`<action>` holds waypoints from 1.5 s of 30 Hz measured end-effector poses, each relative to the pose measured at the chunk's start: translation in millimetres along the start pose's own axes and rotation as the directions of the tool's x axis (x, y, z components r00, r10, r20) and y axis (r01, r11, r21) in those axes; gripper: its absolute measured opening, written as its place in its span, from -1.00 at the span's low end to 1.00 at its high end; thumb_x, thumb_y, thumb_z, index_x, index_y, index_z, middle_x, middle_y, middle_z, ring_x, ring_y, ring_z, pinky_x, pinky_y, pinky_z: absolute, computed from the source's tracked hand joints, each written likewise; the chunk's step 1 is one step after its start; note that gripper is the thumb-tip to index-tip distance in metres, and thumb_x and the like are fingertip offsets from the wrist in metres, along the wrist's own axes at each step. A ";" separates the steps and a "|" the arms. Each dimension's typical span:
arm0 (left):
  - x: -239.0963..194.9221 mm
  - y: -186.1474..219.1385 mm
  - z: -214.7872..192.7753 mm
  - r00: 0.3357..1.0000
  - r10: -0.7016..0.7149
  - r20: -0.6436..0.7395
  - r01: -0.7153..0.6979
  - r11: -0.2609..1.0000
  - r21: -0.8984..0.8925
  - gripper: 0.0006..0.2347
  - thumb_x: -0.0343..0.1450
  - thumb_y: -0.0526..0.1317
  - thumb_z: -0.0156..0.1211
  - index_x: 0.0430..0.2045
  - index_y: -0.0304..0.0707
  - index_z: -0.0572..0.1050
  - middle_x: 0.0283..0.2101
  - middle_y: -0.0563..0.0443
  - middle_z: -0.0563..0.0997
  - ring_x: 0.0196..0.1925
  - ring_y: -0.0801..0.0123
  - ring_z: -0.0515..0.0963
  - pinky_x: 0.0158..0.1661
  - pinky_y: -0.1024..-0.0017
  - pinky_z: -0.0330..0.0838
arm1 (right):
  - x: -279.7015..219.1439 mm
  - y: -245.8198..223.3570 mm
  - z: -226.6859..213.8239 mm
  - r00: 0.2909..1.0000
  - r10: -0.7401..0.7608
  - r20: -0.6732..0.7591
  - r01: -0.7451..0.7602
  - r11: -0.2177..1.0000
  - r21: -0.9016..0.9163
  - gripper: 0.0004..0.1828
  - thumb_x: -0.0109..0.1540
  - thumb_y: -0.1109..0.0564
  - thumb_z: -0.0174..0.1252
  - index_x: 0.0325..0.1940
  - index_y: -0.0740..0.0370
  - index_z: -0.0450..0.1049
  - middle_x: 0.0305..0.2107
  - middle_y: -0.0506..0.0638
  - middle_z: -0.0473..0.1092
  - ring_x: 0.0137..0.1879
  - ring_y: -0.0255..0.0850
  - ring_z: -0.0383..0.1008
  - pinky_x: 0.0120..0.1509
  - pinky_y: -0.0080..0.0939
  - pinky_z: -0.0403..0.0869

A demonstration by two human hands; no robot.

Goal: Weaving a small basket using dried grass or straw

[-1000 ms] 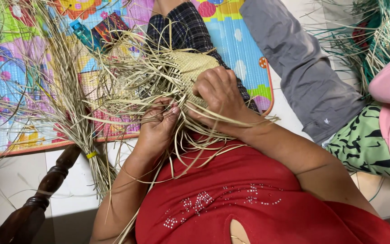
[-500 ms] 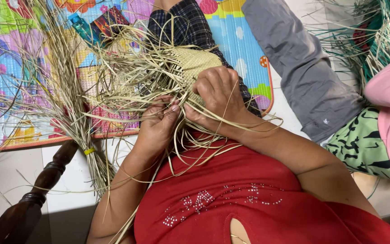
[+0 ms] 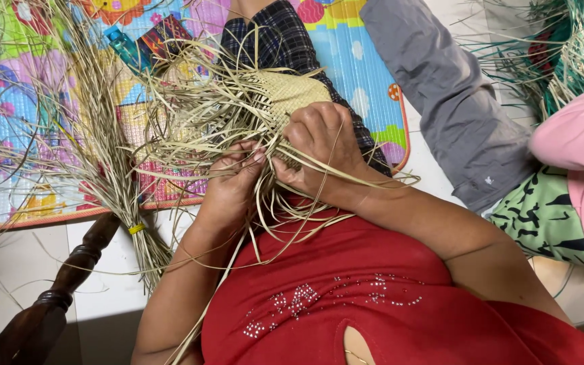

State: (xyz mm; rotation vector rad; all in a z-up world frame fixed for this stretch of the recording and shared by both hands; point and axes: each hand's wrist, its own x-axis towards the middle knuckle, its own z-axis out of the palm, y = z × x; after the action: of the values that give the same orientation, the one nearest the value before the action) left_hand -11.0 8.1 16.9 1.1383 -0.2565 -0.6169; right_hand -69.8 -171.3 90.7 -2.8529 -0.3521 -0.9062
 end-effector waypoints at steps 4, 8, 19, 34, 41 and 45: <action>-0.8 5.4 3.8 1.000 0.007 -0.002 -0.007 1.000 0.010 -0.85 0.50 -0.35 0.18 -0.07 -0.37 0.50 -0.28 0.05 0.59 -0.27 0.52 0.51 -0.11 0.49 0.48 | 1.5 -0.8 1.1 1.000 0.022 0.000 -0.022 1.000 -0.009 -0.60 0.11 -0.12 0.31 -0.21 0.11 0.32 -0.23 0.03 0.28 0.02 0.04 0.35 0.13 0.13 0.30; 1.5 3.4 3.5 1.000 0.000 0.000 0.000 1.000 -0.010 -0.84 0.50 -0.34 0.18 -0.08 -0.38 0.49 -0.29 0.07 0.58 -0.27 0.54 0.52 -0.10 0.49 0.49 | 0.1 5.0 3.0 1.000 0.026 -0.002 -0.026 1.000 0.015 -0.67 0.15 -0.09 0.25 -0.21 0.10 0.33 -0.24 -0.01 0.28 0.02 0.01 0.36 0.13 0.09 0.31; 4.1 22.3 -8.2 0.995 -0.058 0.079 0.039 0.973 0.227 -0.70 0.35 -0.37 0.39 -0.08 -0.46 0.49 -0.27 -0.01 0.61 -0.27 0.48 0.62 -0.10 0.45 0.56 | -18.8 14.3 17.0 0.975 -0.133 -0.178 0.184 0.932 0.311 -0.90 0.32 0.11 0.20 -0.27 0.13 0.53 -0.26 0.00 0.38 -0.05 0.02 0.39 0.08 0.07 0.31; 8.1 36.7 -3.3 0.997 -0.034 0.073 0.013 0.963 0.269 -0.92 0.43 -0.31 0.33 -0.30 -0.35 0.59 -0.31 0.02 0.58 -0.24 0.48 0.52 -0.05 0.41 0.47 | -12.7 24.7 13.1 0.999 0.006 -0.040 0.017 0.826 0.564 -0.86 0.35 0.00 0.18 -0.13 0.02 0.60 -0.19 0.01 0.36 -0.04 -0.04 0.35 0.17 -0.01 0.22; 9.7 40.1 -6.0 0.989 0.012 0.149 -0.083 0.872 0.482 -0.84 0.41 -0.31 0.37 -0.35 -0.50 0.53 -0.35 -0.21 0.56 -0.27 0.26 0.54 -0.12 0.24 0.50 | -19.8 20.4 20.4 0.986 0.018 -0.167 0.049 0.921 0.386 -0.90 0.31 0.06 0.25 -0.28 0.07 0.53 -0.18 -0.03 0.39 -0.04 -0.03 0.37 0.11 0.06 0.28; 10.3 45.4 -5.8 0.981 -0.004 0.193 -0.098 0.852 0.515 -0.87 0.44 -0.29 0.30 -0.40 -0.44 0.55 -0.33 -0.18 0.59 -0.26 0.28 0.54 -0.09 0.24 0.50 | -20.1 15.2 24.0 0.982 0.038 -0.183 0.011 0.966 0.258 -0.84 0.26 0.09 0.29 -0.34 0.08 0.45 -0.19 -0.05 0.38 -0.04 -0.06 0.35 0.09 0.06 0.28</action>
State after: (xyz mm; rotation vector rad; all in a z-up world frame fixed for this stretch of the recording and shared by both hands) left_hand 15.0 19.1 54.3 1.5954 -0.6443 -0.6296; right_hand -68.5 -185.1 58.7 -2.5086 -0.3967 -1.0321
